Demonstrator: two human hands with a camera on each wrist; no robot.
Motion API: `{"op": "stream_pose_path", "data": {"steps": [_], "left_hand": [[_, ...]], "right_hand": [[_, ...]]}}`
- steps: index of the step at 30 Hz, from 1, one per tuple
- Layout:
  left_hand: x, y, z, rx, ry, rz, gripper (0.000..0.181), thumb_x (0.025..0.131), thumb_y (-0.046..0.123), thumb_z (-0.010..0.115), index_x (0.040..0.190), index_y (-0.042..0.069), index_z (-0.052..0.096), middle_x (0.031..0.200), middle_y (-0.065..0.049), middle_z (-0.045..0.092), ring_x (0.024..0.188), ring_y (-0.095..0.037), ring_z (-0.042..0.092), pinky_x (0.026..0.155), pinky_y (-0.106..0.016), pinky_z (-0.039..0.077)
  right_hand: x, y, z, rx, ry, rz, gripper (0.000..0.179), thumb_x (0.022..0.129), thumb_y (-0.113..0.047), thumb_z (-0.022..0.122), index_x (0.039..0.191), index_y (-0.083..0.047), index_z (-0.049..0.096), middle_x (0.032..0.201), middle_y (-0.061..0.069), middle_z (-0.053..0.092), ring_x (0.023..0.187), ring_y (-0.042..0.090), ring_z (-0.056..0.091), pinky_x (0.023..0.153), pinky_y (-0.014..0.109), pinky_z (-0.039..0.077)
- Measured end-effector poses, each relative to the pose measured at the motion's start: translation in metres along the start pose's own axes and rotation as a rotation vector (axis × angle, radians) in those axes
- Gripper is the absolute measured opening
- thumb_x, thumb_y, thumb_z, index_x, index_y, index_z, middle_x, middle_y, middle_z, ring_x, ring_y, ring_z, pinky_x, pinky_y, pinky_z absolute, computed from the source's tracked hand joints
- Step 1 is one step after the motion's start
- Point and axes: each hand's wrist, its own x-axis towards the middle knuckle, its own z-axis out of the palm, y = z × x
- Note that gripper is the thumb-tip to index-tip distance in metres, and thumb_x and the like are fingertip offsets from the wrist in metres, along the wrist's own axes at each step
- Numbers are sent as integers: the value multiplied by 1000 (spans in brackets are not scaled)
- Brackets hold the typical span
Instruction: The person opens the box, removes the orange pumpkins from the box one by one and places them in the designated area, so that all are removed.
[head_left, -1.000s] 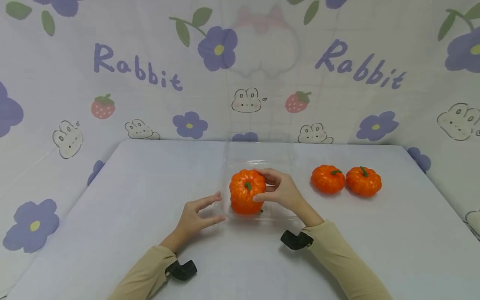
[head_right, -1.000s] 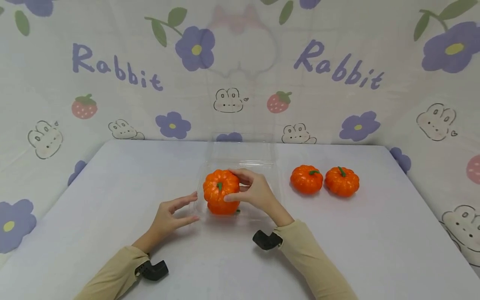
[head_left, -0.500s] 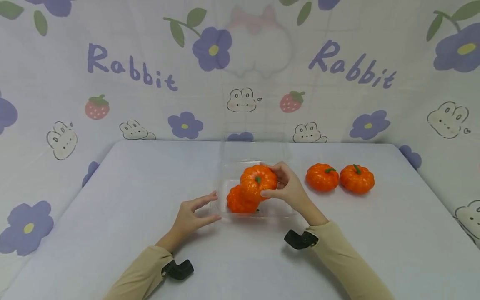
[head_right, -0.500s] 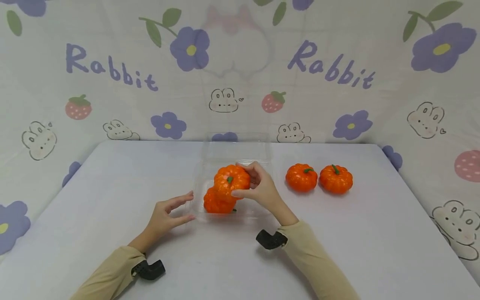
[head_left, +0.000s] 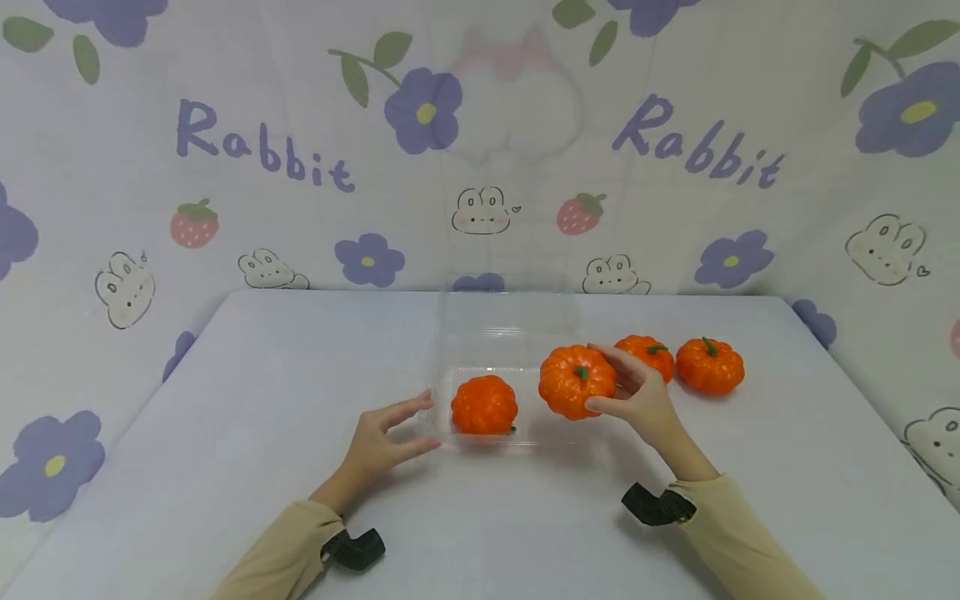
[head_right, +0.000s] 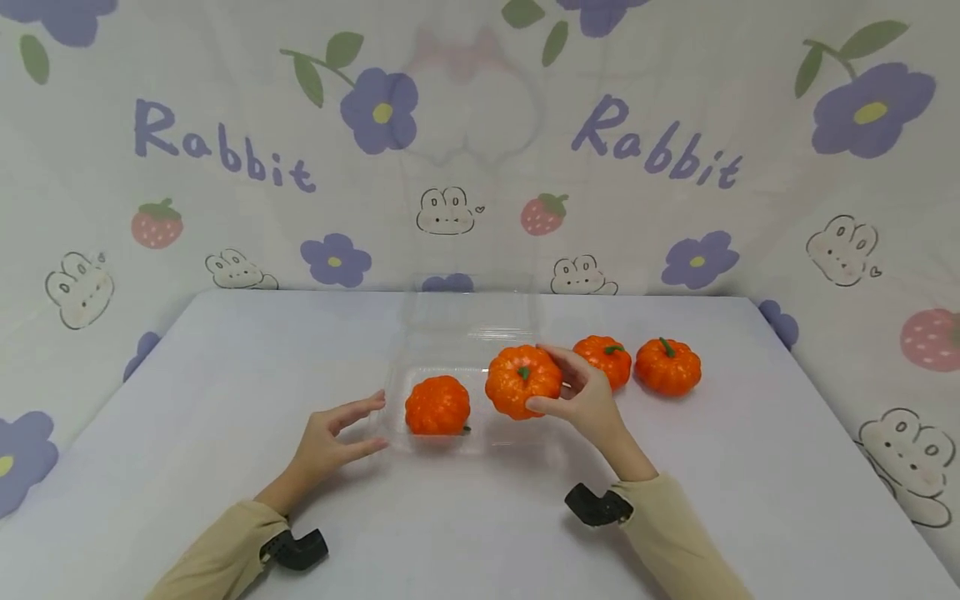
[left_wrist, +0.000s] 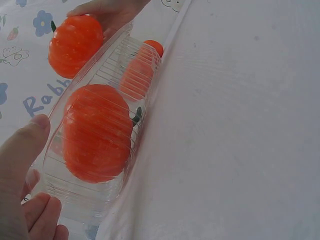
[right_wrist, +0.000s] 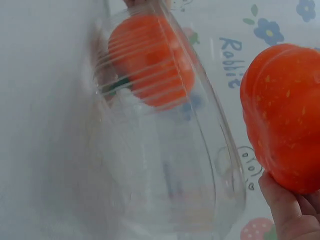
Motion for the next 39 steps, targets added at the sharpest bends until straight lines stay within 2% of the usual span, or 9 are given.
{"op": "stream_pose_path", "data": {"steps": [2,5,15,23,26,30,33,39], "left_hand": [[-2,-1,0,-1,0,-1,43,62,-7,77,102,-12,60,110,-27,55,103,-35,53,89,-34,42],[-4,-2,0,1,0,3,43,63,-6,77,102,-11,60,110,-27,55,103,-35,53,89,-36,42],[-1,-1,0,2,-4,-2,43,63,-6,77,102,-10,60,110,-27,54,104,-34,53,90,-37,41],[-1,-1,1,24,6,32,44,61,-7,78,101,-10,61,109,-26,56,103,-34,54,89,-34,42],[0,-3,1,20,7,36,45,61,-6,78,102,-10,61,110,-24,56,103,-33,54,89,-33,42],[0,-4,1,11,6,29,44,61,-6,78,102,-9,61,111,-22,56,103,-32,54,89,-33,42],[0,-3,1,9,6,25,44,61,-6,78,102,-9,61,110,-23,56,103,-32,54,89,-33,42],[0,0,0,20,1,26,44,61,-7,78,102,-10,60,110,-24,56,103,-34,54,89,-35,42]], "right_hand": [[-5,1,-5,-39,22,-6,59,71,6,71,123,9,44,112,-5,55,97,8,53,81,19,46],[-11,2,-13,-80,51,-17,56,71,6,71,120,10,45,104,-11,58,91,7,55,77,18,47],[-36,13,-46,-189,43,-2,43,76,7,65,114,10,45,94,-15,59,79,6,56,70,16,48],[-45,23,-68,-134,29,27,40,75,12,64,110,-1,50,97,-15,61,81,5,55,71,15,48],[-44,26,-74,-129,10,54,41,74,11,66,109,2,48,99,-16,59,86,3,55,73,15,47],[-42,31,-80,-186,-1,102,46,72,5,71,110,7,44,101,-18,56,90,0,53,74,15,47],[-44,36,-84,-234,-3,132,46,72,0,73,109,4,46,103,-16,54,91,0,52,74,14,46],[-46,45,-87,-264,-10,123,42,72,-1,73,104,3,46,105,-12,52,89,6,51,73,15,46]]}}
